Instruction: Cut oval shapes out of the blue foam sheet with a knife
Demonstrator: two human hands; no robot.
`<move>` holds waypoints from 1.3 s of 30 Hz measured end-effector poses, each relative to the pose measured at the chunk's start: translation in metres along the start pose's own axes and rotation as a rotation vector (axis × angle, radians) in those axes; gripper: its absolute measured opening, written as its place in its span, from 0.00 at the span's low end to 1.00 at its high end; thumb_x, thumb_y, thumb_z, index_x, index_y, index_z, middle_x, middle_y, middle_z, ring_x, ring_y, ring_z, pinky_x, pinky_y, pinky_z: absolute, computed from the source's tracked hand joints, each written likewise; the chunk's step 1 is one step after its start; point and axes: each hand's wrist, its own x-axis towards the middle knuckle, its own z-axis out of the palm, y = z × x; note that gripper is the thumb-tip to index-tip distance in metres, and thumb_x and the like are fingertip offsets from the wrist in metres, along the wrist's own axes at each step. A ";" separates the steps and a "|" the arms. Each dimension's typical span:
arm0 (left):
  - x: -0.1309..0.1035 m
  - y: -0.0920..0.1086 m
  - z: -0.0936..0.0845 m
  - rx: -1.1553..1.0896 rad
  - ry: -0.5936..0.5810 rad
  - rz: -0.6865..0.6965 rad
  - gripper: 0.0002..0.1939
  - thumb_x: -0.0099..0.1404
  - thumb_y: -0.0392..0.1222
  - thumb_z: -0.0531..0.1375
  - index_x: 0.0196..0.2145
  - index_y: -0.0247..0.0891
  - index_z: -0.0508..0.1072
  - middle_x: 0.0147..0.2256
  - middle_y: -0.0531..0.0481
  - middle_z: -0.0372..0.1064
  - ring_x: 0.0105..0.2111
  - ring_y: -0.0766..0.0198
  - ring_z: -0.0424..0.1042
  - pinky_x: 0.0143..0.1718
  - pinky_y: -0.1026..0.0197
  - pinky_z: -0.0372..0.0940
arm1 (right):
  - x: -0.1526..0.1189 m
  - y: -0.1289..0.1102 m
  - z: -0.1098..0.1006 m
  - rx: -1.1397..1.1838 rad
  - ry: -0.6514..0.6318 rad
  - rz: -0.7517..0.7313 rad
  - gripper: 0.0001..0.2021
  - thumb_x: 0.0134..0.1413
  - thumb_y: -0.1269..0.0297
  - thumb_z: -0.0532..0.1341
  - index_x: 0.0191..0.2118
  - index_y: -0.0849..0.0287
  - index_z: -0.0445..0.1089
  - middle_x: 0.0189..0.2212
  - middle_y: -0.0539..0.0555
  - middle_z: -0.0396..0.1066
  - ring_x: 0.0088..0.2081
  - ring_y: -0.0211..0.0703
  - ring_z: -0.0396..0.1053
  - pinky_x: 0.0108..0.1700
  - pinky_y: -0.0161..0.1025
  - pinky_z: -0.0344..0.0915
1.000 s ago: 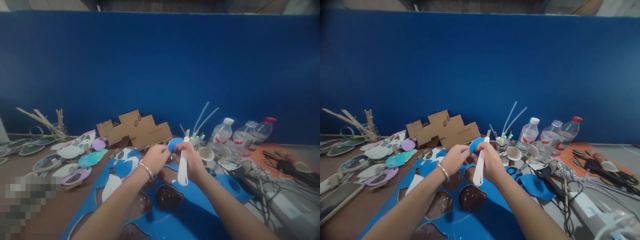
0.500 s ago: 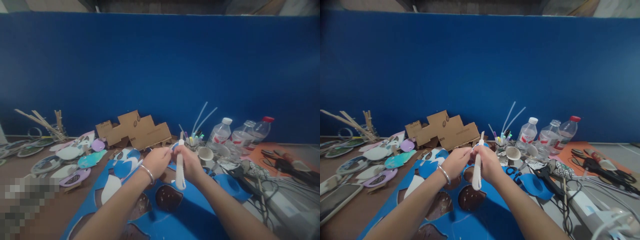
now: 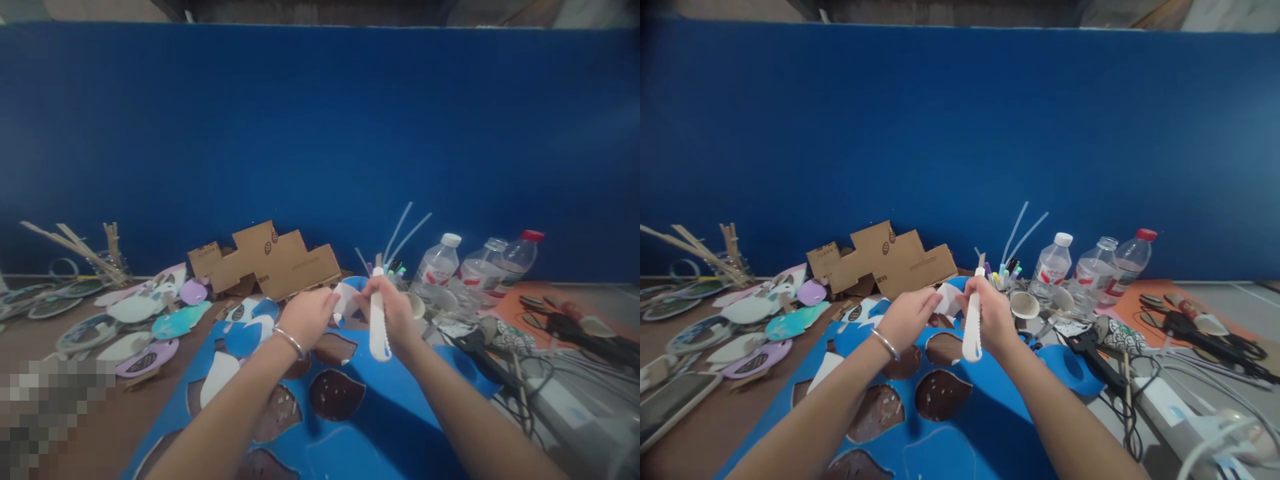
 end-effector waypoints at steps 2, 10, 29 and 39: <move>0.001 -0.001 -0.003 -0.019 -0.002 -0.011 0.20 0.65 0.51 0.42 0.22 0.38 0.62 0.21 0.51 0.68 0.23 0.62 0.66 0.28 0.62 0.54 | 0.002 0.001 -0.004 -0.006 0.035 0.003 0.07 0.49 0.61 0.57 0.29 0.56 0.57 0.19 0.44 0.58 0.20 0.33 0.55 0.24 0.32 0.55; 0.002 -0.008 -0.017 -0.138 -0.002 -0.061 0.20 0.64 0.51 0.43 0.22 0.38 0.62 0.20 0.52 0.68 0.22 0.63 0.68 0.25 0.63 0.56 | 0.013 0.007 -0.016 0.036 0.175 -0.012 0.08 0.47 0.62 0.58 0.29 0.56 0.57 0.22 0.45 0.61 0.20 0.33 0.57 0.23 0.32 0.57; -0.003 -0.010 -0.036 -0.217 0.026 -0.080 0.20 0.62 0.52 0.44 0.23 0.37 0.65 0.20 0.51 0.68 0.21 0.62 0.68 0.25 0.62 0.58 | 0.026 0.024 -0.040 -0.035 0.315 -0.003 0.12 0.45 0.57 0.61 0.28 0.56 0.58 0.22 0.46 0.63 0.22 0.35 0.62 0.25 0.33 0.59; 0.001 -0.036 -0.052 -0.151 0.205 -0.181 0.20 0.62 0.53 0.45 0.27 0.36 0.67 0.20 0.50 0.68 0.21 0.62 0.67 0.24 0.63 0.57 | 0.032 0.066 -0.066 -0.224 0.372 0.086 0.10 0.44 0.57 0.59 0.29 0.57 0.59 0.21 0.47 0.61 0.21 0.37 0.57 0.24 0.35 0.55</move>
